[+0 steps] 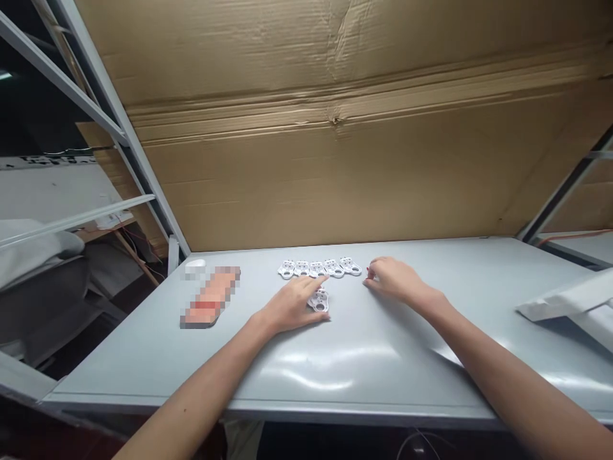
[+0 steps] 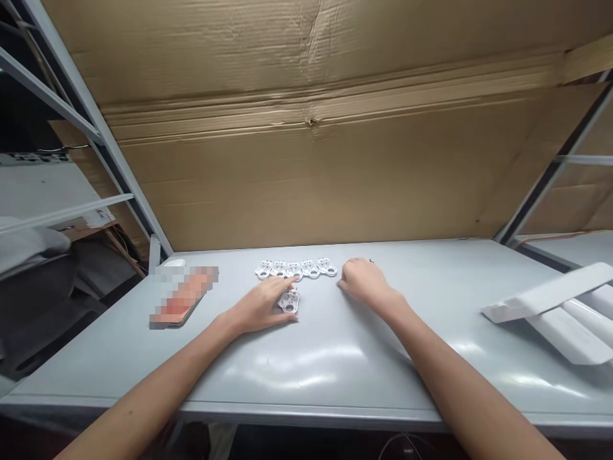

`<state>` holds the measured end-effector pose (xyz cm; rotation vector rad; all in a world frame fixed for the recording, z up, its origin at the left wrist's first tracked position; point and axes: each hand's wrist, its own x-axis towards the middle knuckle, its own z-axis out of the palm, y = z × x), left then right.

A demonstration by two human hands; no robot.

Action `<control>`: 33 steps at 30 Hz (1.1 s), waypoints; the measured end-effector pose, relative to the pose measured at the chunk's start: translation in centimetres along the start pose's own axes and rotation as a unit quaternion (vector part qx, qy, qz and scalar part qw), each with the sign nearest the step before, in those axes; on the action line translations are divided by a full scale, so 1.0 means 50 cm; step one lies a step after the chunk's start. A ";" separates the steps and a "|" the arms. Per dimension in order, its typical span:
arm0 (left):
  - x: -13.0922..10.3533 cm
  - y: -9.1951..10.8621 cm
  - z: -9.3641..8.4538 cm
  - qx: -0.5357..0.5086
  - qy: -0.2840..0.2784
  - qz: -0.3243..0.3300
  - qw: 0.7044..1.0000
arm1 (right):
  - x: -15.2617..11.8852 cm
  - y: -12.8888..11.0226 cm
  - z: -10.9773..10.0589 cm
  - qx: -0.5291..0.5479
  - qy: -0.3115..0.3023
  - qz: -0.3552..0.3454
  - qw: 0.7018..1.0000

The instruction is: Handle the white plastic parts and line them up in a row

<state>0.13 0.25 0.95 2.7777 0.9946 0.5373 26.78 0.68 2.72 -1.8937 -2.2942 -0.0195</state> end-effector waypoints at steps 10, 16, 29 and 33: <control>-0.002 -0.010 -0.005 0.003 -0.016 -0.021 1.000 | 0.001 -0.027 0.005 -0.066 -0.014 -0.018 0.998; -0.001 -0.013 -0.007 0.016 -0.009 -0.020 1.000 | -0.008 -0.009 -0.016 0.062 -0.001 -0.100 0.993; 0.000 -0.011 -0.009 0.019 -0.008 -0.008 1.000 | -0.002 0.005 -0.008 0.098 -0.025 -0.090 0.991; 0.000 -0.007 -0.013 0.022 -0.009 -0.008 1.000 | -0.001 -0.009 -0.004 0.090 -0.043 -0.095 0.991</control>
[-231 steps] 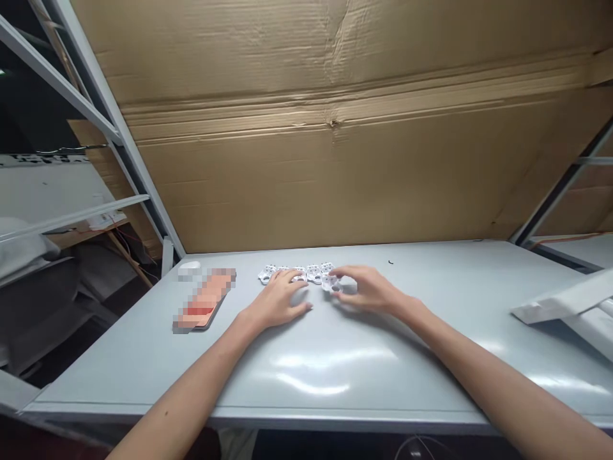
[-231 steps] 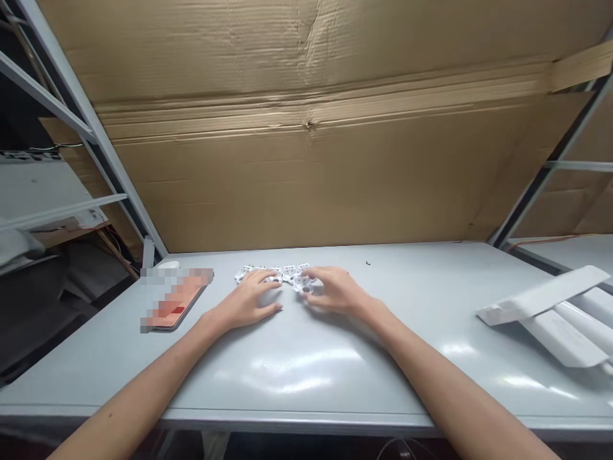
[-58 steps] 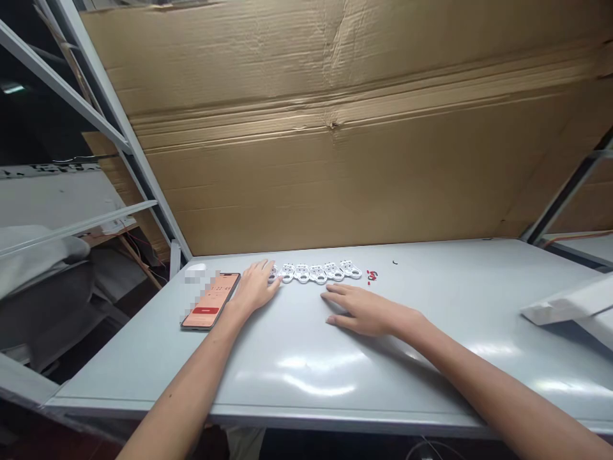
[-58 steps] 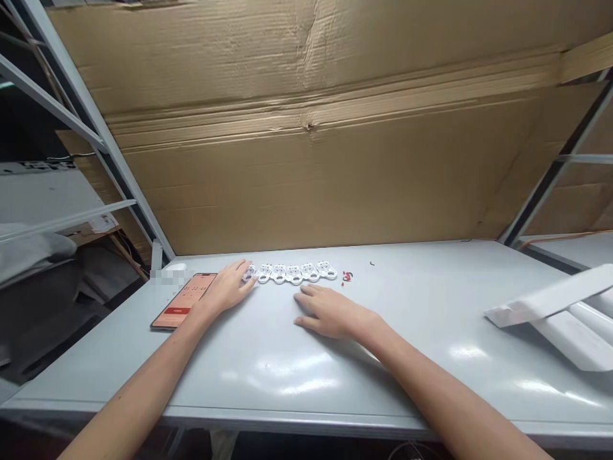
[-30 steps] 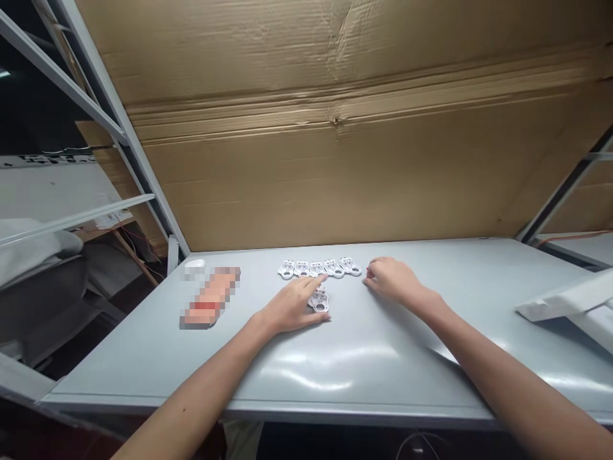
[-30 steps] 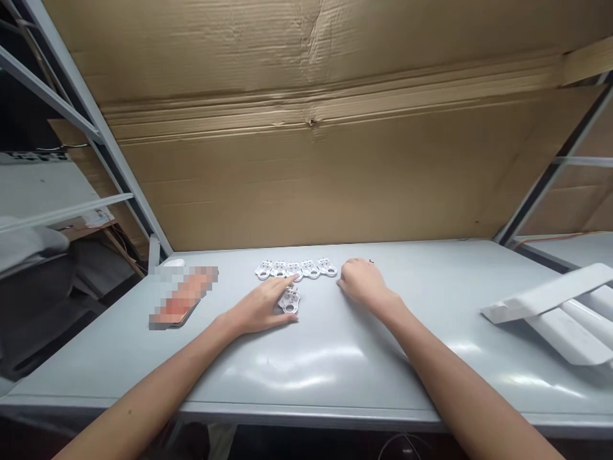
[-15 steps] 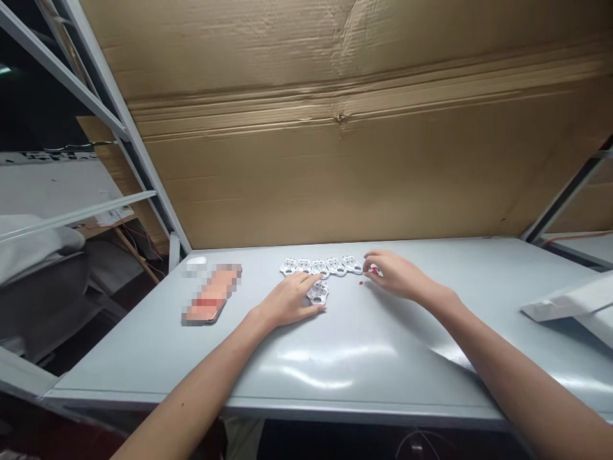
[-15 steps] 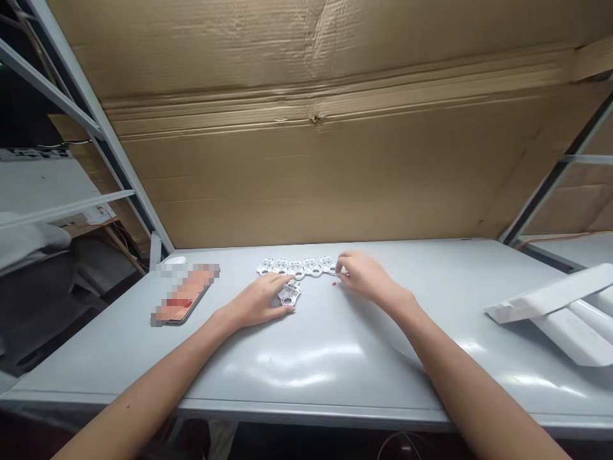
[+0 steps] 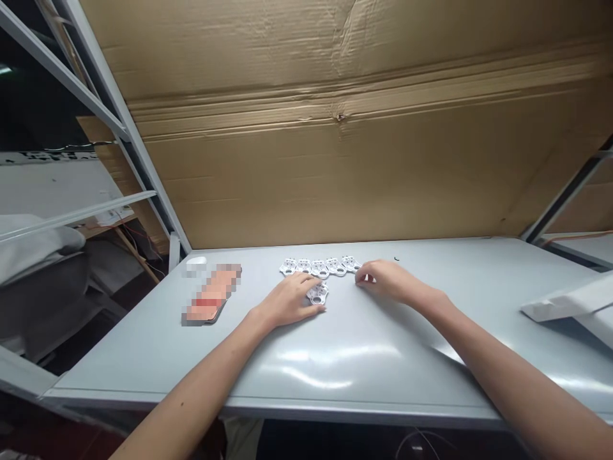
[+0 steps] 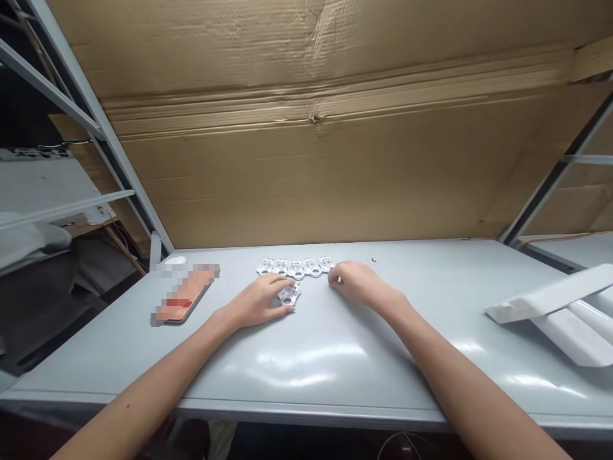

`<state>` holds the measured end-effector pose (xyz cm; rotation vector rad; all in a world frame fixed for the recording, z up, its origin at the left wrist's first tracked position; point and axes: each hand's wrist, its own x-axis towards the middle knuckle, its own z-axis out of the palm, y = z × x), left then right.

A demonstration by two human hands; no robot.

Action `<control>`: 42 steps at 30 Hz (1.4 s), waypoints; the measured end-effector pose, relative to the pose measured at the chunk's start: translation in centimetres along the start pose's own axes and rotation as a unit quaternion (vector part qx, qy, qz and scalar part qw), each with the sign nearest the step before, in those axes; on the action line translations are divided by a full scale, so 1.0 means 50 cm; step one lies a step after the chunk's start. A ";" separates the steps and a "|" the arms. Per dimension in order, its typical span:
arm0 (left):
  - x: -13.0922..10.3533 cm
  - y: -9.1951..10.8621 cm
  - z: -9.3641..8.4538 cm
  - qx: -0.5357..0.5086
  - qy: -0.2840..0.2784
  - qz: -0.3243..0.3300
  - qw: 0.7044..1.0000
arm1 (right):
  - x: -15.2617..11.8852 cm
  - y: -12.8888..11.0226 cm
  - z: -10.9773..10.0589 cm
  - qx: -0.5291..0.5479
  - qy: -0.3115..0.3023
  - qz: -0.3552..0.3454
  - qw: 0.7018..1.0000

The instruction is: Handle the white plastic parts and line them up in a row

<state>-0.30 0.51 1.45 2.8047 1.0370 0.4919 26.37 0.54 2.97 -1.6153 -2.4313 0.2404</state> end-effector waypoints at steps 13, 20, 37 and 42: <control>0.001 -0.004 0.006 0.018 0.013 0.003 1.000 | 0.004 -0.018 0.012 0.092 0.029 -0.031 0.995; 0.001 -0.007 0.015 0.043 0.032 -0.019 0.998 | 0.032 -0.064 0.065 0.453 0.027 0.010 0.891; -0.003 -0.014 -0.004 0.045 -0.001 0.003 0.999 | 0.041 -0.065 0.068 0.724 0.022 0.175 0.667; -0.002 -0.018 -0.007 0.057 -0.006 0.002 0.998 | 0.032 -0.063 0.066 0.650 0.030 0.112 0.751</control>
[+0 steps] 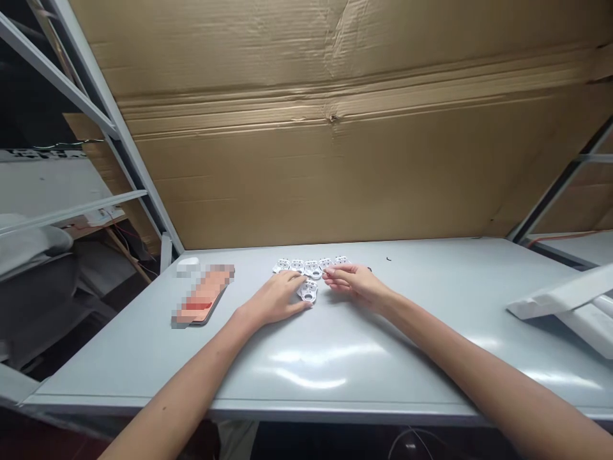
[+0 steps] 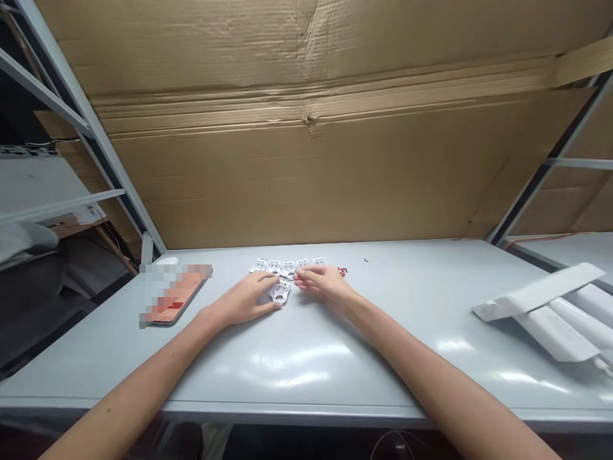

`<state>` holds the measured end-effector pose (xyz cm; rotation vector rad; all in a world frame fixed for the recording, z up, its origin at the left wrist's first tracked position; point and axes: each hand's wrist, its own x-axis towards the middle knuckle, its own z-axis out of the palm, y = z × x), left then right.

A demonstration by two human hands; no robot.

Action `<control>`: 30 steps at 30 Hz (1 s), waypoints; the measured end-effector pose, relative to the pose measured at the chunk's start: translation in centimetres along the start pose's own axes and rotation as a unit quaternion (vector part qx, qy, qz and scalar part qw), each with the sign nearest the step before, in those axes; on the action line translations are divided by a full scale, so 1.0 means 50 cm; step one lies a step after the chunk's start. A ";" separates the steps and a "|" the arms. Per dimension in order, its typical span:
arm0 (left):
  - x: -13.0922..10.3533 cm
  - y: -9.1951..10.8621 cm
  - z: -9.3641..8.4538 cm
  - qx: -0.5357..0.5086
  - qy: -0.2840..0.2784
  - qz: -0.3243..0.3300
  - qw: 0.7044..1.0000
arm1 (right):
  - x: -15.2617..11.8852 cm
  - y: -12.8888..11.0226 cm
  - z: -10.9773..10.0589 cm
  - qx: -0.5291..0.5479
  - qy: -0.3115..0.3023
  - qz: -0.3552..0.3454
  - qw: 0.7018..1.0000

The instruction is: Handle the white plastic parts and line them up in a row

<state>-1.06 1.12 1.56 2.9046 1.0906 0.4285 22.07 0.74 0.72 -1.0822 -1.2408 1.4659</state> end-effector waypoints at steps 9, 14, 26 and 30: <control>0.003 0.008 0.010 0.011 0.029 -0.034 0.999 | -0.002 0.002 0.008 -0.261 -0.034 -0.143 0.954; 0.001 0.008 0.000 0.003 0.013 -0.007 1.000 | -0.014 -0.010 0.008 -0.331 -0.017 -0.212 0.920; 0.009 0.013 0.027 -0.014 0.047 -0.027 0.998 | 0.010 0.041 0.021 -0.385 0.013 -0.284 0.878; 0.009 0.019 0.024 -0.016 0.046 -0.031 0.998 | 0.012 0.044 0.021 -0.401 0.007 -0.285 0.870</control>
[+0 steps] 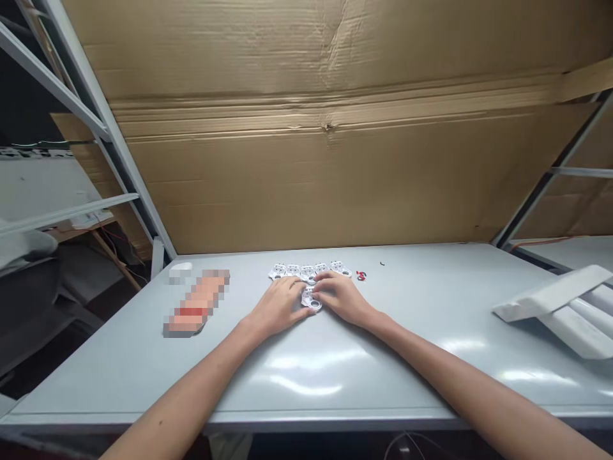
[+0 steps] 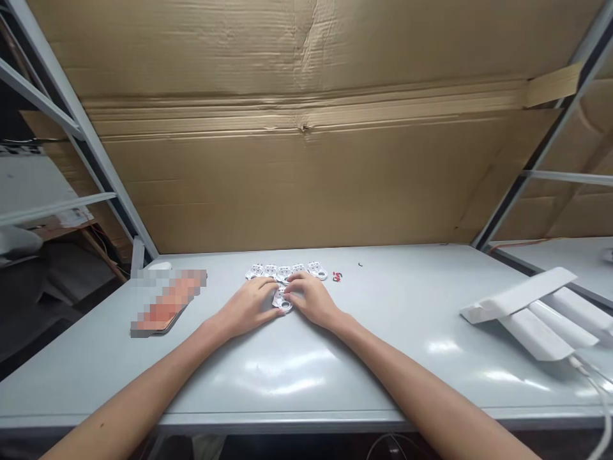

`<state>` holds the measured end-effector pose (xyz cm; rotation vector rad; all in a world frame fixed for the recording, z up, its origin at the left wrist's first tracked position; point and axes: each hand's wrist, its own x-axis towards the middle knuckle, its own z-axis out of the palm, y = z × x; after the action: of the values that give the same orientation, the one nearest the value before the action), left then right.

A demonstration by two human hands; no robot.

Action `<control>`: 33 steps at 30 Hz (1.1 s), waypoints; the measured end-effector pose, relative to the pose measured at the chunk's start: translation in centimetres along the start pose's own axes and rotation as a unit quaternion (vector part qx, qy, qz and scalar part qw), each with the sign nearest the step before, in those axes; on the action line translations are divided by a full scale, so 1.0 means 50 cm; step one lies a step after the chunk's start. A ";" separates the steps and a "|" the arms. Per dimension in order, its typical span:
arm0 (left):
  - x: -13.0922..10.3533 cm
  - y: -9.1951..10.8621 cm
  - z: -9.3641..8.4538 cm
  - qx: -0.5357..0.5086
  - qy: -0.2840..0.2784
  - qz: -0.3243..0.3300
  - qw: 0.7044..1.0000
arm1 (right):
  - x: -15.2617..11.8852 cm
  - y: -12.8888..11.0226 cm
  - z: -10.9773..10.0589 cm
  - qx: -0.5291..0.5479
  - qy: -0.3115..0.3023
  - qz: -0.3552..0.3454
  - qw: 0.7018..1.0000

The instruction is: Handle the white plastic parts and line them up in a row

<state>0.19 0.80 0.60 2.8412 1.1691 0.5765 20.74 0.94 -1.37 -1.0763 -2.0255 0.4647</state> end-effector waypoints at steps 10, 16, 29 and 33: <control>-0.002 0.003 -0.003 0.005 0.000 -0.004 1.000 | -0.008 -0.002 -0.018 -0.066 -0.069 -0.073 0.993; -0.003 0.003 -0.007 0.004 -0.001 -0.009 1.000 | -0.009 -0.001 -0.048 -0.098 -0.104 -0.113 0.983; -0.006 0.006 -0.003 -0.019 -0.003 0.005 1.000 | -0.016 -0.037 -0.043 -0.058 -0.158 -0.114 0.979; -0.009 -0.006 -0.014 -0.008 -0.008 -0.012 1.000 | -0.018 -0.029 -0.034 -0.058 -0.135 -0.108 0.983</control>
<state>-0.54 0.62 1.04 2.8088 1.1877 0.5590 21.61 -0.68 0.18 -0.8849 -2.4032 0.3997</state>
